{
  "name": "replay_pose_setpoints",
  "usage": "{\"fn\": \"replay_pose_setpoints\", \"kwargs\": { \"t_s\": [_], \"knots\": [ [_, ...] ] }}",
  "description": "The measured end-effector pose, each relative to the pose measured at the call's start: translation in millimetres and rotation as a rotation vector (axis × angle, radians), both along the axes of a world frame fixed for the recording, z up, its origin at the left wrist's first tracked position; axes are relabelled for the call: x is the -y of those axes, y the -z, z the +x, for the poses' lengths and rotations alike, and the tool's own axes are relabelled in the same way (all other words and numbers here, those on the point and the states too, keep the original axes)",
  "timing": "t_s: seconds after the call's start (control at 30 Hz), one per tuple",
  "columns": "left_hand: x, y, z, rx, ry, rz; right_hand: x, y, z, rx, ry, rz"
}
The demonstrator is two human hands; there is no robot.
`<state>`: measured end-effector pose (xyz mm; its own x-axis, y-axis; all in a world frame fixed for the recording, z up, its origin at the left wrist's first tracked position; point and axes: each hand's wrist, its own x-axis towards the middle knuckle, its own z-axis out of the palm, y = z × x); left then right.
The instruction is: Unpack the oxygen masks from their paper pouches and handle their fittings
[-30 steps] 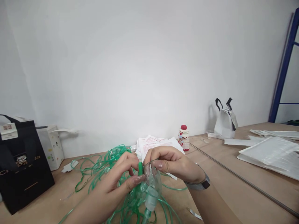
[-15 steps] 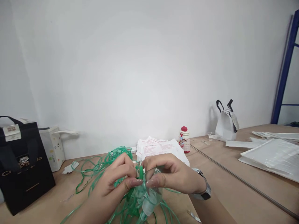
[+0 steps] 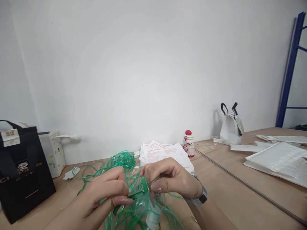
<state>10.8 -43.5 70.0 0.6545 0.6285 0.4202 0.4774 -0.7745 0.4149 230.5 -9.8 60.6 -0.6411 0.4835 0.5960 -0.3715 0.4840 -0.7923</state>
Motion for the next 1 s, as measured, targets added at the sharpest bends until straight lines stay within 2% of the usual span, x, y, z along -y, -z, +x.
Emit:
{"fn": "replay_pose_setpoints", "kwargs": {
  "t_s": [0.27, 0.6, 0.83, 1.0],
  "knots": [
    [-3.4, -2.6, -2.2, -0.031, -0.013, 0.041, -4.2, 2.9, -2.6, -0.005, 0.058, -0.047],
    [-12.5, -1.2, -23.1, -0.055, -0.089, 0.041, -10.4, 1.2, 6.3, -0.117, 0.069, -0.116],
    [-7.5, -2.3, -4.9, 0.070, -0.041, -0.147, -10.0, 9.7, -9.2, 0.044, -0.051, -0.171],
    [-1.8, -1.5, 1.1, 0.236, -0.072, -0.317, -7.9, 7.6, -10.2, 0.088, -0.073, -0.109]
  ]
}}
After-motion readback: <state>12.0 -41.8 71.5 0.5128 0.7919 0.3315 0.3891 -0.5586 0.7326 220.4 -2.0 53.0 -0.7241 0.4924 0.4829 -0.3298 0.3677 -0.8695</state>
